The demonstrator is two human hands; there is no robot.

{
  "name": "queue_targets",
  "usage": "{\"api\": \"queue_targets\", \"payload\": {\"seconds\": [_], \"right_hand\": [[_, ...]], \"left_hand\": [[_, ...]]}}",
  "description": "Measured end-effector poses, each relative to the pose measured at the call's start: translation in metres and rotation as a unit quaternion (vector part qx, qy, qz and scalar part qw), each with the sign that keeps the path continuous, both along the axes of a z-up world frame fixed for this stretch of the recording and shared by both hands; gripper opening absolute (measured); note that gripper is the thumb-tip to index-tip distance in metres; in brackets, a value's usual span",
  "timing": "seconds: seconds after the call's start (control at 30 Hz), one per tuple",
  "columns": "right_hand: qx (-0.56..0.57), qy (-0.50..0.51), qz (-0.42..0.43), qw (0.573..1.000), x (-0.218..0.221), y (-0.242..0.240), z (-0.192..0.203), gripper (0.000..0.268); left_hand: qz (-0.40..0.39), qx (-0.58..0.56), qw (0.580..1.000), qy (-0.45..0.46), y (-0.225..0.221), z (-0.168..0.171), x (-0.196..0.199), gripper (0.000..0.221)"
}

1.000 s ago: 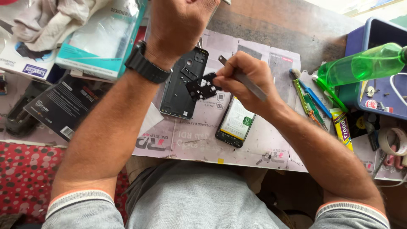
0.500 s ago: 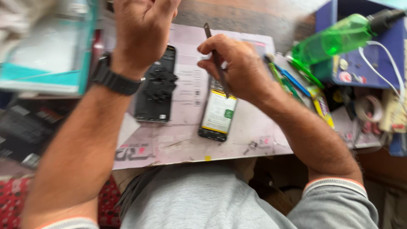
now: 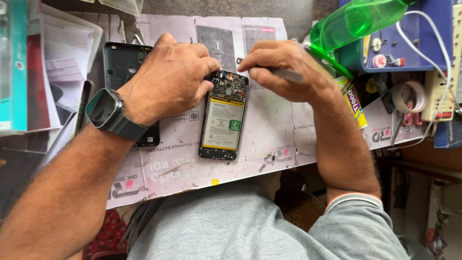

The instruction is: The person disassembles a mobile phone at a workbench, removing the back cover and unscrewing the internal board using a small screwdriver and a green prying tool.

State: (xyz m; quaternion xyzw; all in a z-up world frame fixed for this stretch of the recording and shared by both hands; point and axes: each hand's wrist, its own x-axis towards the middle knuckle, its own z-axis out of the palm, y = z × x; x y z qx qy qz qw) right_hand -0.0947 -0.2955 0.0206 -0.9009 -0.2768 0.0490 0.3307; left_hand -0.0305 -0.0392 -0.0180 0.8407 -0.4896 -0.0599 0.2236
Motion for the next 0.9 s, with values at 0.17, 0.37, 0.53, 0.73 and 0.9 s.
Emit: {"api": "queue_targets", "payload": {"seconds": [0.17, 0.37, 0.53, 0.73, 0.9], "right_hand": [[0.020, 0.094, -0.046, 0.994, 0.000, -0.013, -0.006, 0.019], [-0.070, -0.046, -0.007, 0.996, -0.002, -0.029, -0.001, 0.015], [-0.133, -0.074, -0.002, 0.988, -0.006, -0.031, 0.001, 0.012], [-0.195, -0.022, -0.006, 0.980, -0.012, -0.028, 0.004, 0.012], [-0.205, -0.007, -0.006, 0.979, -0.013, -0.026, 0.002, 0.017]], "left_hand": [[-0.010, -0.025, 1.000, 0.013, 0.002, -0.001, 0.005, 0.033], [-0.016, -0.028, 0.999, 0.031, -0.001, 0.002, 0.008, 0.033], [-0.011, -0.021, 0.999, 0.041, -0.001, 0.005, 0.009, 0.034], [-0.011, -0.021, 0.999, 0.036, -0.001, 0.004, 0.008, 0.042], [-0.015, -0.019, 0.999, 0.026, -0.001, 0.004, 0.008, 0.042]]}}
